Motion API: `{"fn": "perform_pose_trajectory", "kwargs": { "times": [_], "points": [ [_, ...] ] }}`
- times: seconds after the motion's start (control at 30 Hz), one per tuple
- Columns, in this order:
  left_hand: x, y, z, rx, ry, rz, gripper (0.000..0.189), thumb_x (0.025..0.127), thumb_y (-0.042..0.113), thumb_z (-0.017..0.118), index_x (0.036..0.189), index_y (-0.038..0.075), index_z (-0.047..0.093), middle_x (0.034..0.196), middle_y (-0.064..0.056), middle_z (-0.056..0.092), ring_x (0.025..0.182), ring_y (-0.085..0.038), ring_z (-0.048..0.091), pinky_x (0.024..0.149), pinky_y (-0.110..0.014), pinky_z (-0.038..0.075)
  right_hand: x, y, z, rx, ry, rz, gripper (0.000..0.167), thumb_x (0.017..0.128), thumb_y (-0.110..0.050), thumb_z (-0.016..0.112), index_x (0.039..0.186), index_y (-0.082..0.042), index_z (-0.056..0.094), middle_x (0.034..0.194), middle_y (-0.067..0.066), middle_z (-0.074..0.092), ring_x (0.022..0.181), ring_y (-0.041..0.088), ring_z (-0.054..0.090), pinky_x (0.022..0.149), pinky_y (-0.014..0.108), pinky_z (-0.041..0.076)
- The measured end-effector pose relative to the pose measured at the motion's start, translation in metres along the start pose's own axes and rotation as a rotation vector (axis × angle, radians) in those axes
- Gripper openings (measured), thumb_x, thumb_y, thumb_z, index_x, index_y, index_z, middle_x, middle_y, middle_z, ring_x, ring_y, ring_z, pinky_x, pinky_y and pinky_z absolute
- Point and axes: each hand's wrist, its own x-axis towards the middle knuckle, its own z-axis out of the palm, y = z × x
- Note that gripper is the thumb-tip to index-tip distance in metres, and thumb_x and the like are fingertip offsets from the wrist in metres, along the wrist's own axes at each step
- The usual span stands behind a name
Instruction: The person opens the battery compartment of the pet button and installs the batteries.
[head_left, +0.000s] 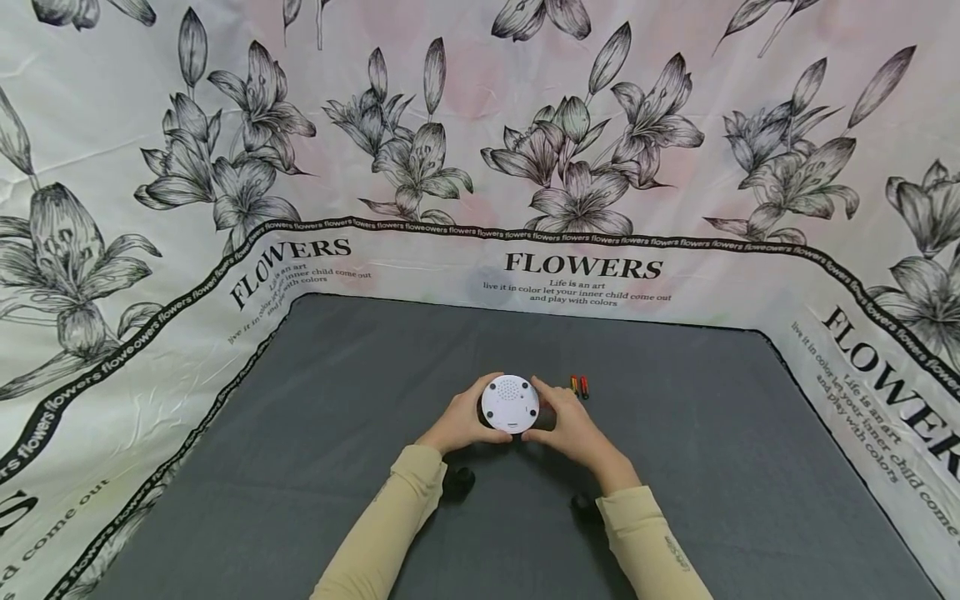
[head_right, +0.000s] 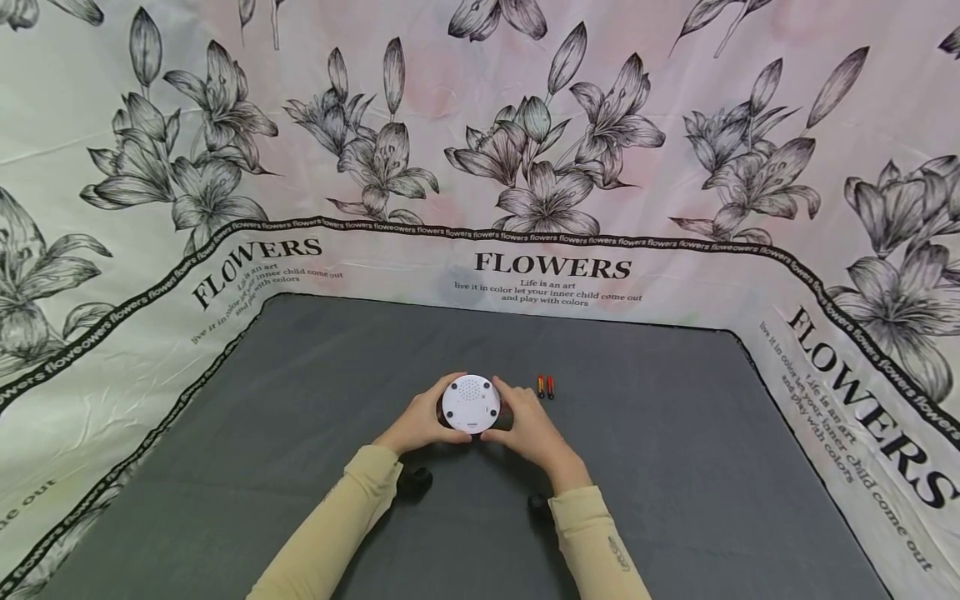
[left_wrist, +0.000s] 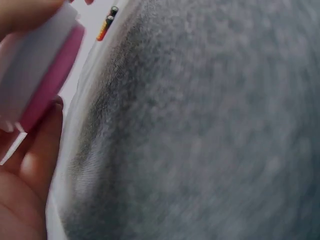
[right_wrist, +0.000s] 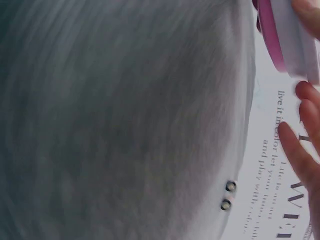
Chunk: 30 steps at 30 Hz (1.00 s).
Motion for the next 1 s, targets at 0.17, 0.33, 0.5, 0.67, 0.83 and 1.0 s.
{"fn": "perform_pose_trajectory", "kwargs": {
  "times": [0.17,0.33,0.5,0.67,0.83,1.0],
  "points": [
    [-0.001,-0.009,0.002,-0.047,-0.019,-0.017,0.096,0.066,0.027,0.085,0.144,0.016,0.030,0.124,0.000,0.051,0.103,-0.015,0.052,0.085,-0.035,0.043,0.001,0.000,-0.003,-0.174,0.143,-0.278,0.057,0.068,-0.023,0.083,0.119,-0.006,0.063,0.106,0.005,0.058,0.098,0.020,0.050,0.084,0.040,0.044],
    [-0.001,-0.007,0.000,-0.081,-0.022,-0.002,0.095,0.067,0.023,0.085,0.145,0.014,0.030,0.123,-0.003,0.051,0.103,-0.016,0.051,0.084,-0.035,0.043,0.007,0.001,0.000,-0.252,0.179,-0.516,0.026,0.073,-0.017,0.080,0.096,-0.008,0.073,0.094,0.002,0.064,0.087,0.017,0.054,0.076,0.033,0.046],
    [-0.003,0.004,-0.004,-0.067,-0.035,0.010,0.091,0.069,0.017,0.083,0.144,0.012,0.032,0.124,-0.008,0.051,0.103,-0.018,0.051,0.084,-0.035,0.042,0.011,0.000,0.003,-0.335,0.159,-0.624,0.016,0.075,-0.018,0.078,0.087,-0.009,0.074,0.087,0.001,0.063,0.081,0.017,0.054,0.073,0.032,0.046],
    [-0.006,0.011,-0.005,-0.071,-0.038,0.020,0.089,0.071,0.016,0.082,0.144,0.010,0.031,0.125,-0.011,0.050,0.102,-0.020,0.051,0.083,-0.036,0.043,0.014,-0.004,0.003,-0.387,0.137,-0.669,0.013,0.075,-0.019,0.078,0.083,-0.009,0.074,0.084,0.000,0.063,0.079,0.016,0.054,0.072,0.030,0.046],
    [-0.007,0.014,-0.006,-0.087,-0.039,0.020,0.089,0.069,0.013,0.083,0.142,0.010,0.033,0.125,-0.010,0.050,0.102,-0.021,0.051,0.082,-0.036,0.043,0.016,-0.006,0.004,-0.462,0.120,-0.710,0.012,0.076,-0.021,0.077,0.081,-0.012,0.072,0.080,-0.002,0.063,0.077,0.015,0.054,0.070,0.029,0.045],
    [0.000,-0.007,0.000,-0.072,-0.046,0.001,0.094,0.067,0.020,0.084,0.144,0.013,0.031,0.124,-0.003,0.050,0.101,-0.016,0.050,0.081,-0.032,0.044,0.018,-0.004,0.005,-0.533,0.125,-0.731,0.011,0.076,-0.022,0.077,0.079,-0.013,0.072,0.080,-0.003,0.064,0.081,0.016,0.056,0.080,0.037,0.046]
  ]
}}
